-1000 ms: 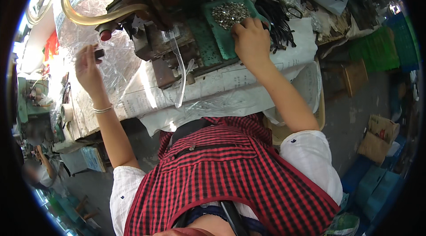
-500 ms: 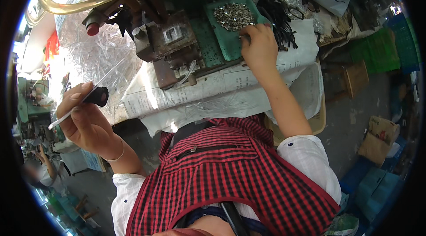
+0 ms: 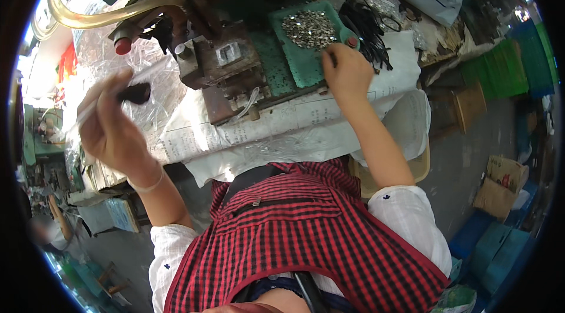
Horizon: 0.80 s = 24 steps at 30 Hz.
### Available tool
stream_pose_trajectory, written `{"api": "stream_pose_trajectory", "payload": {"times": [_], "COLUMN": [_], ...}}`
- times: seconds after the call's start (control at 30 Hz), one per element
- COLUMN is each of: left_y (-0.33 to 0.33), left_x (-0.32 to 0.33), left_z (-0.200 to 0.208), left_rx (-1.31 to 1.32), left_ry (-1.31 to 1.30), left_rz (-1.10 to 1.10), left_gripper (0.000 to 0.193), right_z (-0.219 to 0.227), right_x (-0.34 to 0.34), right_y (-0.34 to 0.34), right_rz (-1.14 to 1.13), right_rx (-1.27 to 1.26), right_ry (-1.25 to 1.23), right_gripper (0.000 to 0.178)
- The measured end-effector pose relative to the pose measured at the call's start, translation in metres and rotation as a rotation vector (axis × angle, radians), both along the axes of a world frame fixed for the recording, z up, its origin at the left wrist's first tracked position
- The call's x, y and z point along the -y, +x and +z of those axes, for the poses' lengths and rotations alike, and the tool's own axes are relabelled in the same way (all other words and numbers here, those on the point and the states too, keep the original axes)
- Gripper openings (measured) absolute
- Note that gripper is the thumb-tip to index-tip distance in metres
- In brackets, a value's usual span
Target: The person repeatedly picks small metallic components from a tray and places them into a press machine, then removes the processed items. The cycle continues with consistent hand movements and no visible change in the final output location.
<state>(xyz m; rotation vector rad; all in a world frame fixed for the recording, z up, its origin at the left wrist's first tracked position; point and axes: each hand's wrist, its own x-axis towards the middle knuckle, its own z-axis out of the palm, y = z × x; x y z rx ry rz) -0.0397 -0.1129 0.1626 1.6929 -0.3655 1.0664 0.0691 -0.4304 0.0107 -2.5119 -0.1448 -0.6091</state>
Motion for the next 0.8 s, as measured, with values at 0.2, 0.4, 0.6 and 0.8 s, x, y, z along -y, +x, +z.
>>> {"api": "stream_pose_trajectory", "payload": {"times": [0.2, 0.4, 0.6, 0.8], "left_y": [-0.036, -0.015, 0.036, 0.028], "left_x": [-0.048, -0.013, 0.01, 0.019], "left_z": [-0.054, -0.001, 0.0, 0.004], "left_rx": [-0.227, -0.061, -0.098, -0.138], "left_ry": [-0.374, -0.129, 0.028, -0.049], "left_rz": [-0.009, -0.016, 0.122, 0.085], "left_gripper": [0.024, 0.022, 0.02, 0.014], "right_z": [0.008, 0.005, 0.003, 0.008], "right_x": [-0.003, -0.001, -0.015, -0.009], "right_y": [-0.004, 0.0, 0.014, 0.011], "right_rz": [0.031, 0.054, 0.046, 0.094], "right_rx": [-0.082, -0.003, 0.073, -0.071], "right_ry": [0.331, -0.032, -0.177, -0.154], "right_gripper": [0.011, 0.012, 0.009, 0.009]}}
